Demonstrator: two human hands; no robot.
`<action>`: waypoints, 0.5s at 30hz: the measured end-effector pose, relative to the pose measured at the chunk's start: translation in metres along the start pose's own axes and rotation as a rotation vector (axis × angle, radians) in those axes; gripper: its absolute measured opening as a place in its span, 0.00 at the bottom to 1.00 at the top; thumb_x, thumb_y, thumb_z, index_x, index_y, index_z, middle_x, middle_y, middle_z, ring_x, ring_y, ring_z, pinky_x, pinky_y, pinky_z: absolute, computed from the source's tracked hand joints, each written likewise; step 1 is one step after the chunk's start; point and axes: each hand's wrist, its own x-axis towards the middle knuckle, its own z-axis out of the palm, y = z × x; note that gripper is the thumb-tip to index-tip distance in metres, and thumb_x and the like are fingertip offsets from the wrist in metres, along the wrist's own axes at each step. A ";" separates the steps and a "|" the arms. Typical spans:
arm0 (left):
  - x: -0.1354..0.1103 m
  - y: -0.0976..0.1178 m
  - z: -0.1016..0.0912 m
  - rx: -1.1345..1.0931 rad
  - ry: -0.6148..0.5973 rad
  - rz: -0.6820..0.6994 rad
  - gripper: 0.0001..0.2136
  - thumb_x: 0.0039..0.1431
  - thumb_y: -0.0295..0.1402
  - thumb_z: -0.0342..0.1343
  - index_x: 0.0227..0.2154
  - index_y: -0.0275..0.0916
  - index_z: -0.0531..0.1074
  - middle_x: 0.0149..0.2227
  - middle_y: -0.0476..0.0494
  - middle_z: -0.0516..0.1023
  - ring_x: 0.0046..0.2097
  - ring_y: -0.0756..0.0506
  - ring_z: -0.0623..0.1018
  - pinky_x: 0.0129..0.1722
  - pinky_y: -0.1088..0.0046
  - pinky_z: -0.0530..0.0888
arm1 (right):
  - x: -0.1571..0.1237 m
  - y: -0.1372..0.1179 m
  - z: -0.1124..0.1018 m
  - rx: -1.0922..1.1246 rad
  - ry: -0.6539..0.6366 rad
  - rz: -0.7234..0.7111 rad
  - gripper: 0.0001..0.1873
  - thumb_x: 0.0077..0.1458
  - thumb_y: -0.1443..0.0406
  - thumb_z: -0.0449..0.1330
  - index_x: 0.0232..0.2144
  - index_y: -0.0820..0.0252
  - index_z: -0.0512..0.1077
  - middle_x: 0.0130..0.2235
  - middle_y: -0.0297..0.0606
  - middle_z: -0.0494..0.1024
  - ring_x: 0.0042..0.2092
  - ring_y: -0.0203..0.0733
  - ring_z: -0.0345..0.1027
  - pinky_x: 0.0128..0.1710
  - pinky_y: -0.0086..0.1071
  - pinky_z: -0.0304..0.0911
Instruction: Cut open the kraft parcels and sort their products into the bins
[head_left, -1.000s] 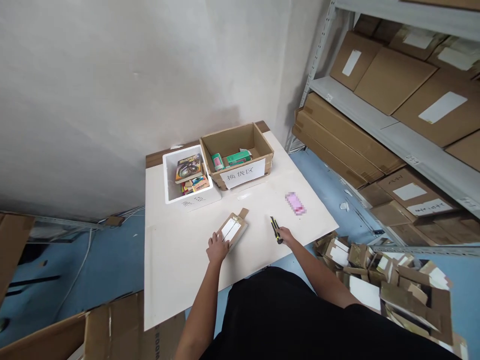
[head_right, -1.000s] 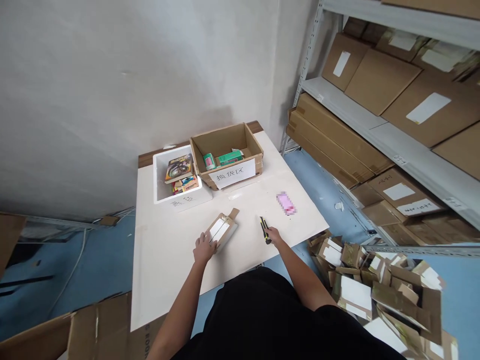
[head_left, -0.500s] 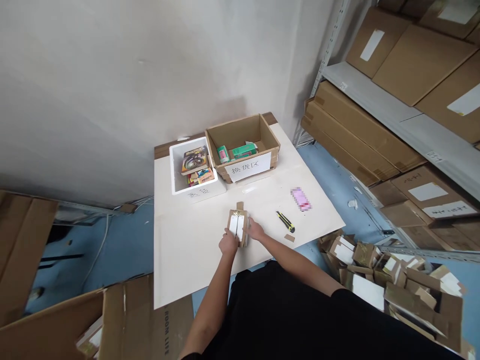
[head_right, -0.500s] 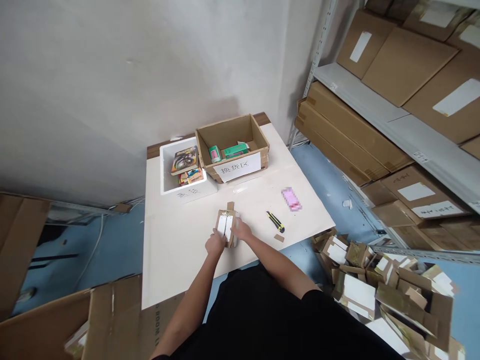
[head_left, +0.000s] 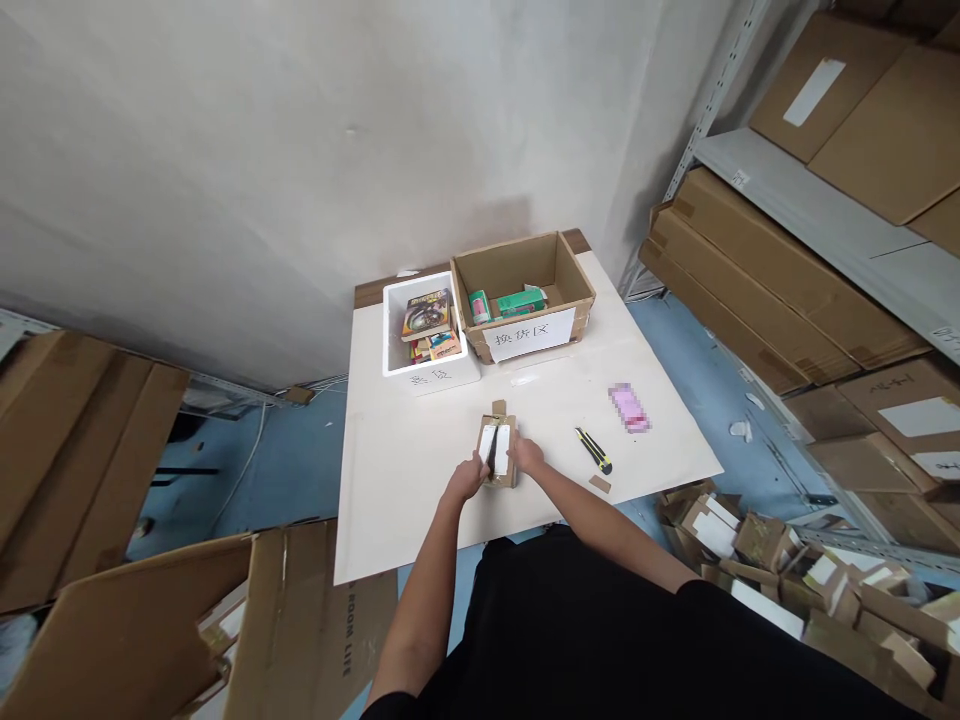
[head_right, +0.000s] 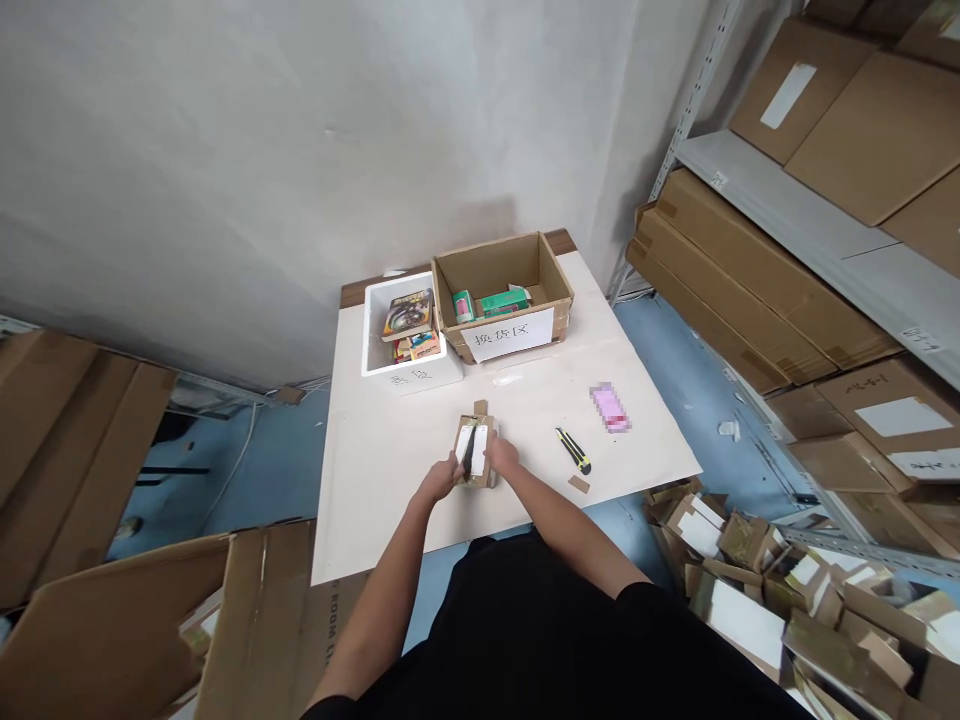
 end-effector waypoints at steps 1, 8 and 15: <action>-0.002 -0.002 -0.002 -0.011 0.002 0.014 0.26 0.72 0.39 0.44 0.66 0.31 0.63 0.48 0.30 0.85 0.51 0.36 0.83 0.49 0.65 0.74 | 0.000 0.001 -0.001 -0.016 -0.009 0.003 0.38 0.65 0.59 0.63 0.72 0.63 0.59 0.51 0.51 0.83 0.53 0.56 0.78 0.44 0.37 0.69; -0.015 -0.014 -0.007 -0.339 0.061 0.115 0.24 0.75 0.43 0.35 0.58 0.42 0.73 0.48 0.42 0.85 0.49 0.41 0.82 0.50 0.65 0.76 | -0.002 0.001 0.000 -0.014 0.006 -0.023 0.38 0.66 0.62 0.61 0.74 0.60 0.55 0.51 0.47 0.82 0.50 0.51 0.78 0.43 0.34 0.69; -0.012 -0.001 0.011 -0.337 0.153 0.051 0.21 0.76 0.43 0.38 0.54 0.43 0.75 0.47 0.41 0.86 0.52 0.39 0.83 0.52 0.64 0.75 | -0.010 -0.029 0.034 -0.093 0.157 0.010 0.55 0.60 0.56 0.66 0.77 0.60 0.40 0.64 0.59 0.70 0.58 0.59 0.73 0.52 0.40 0.69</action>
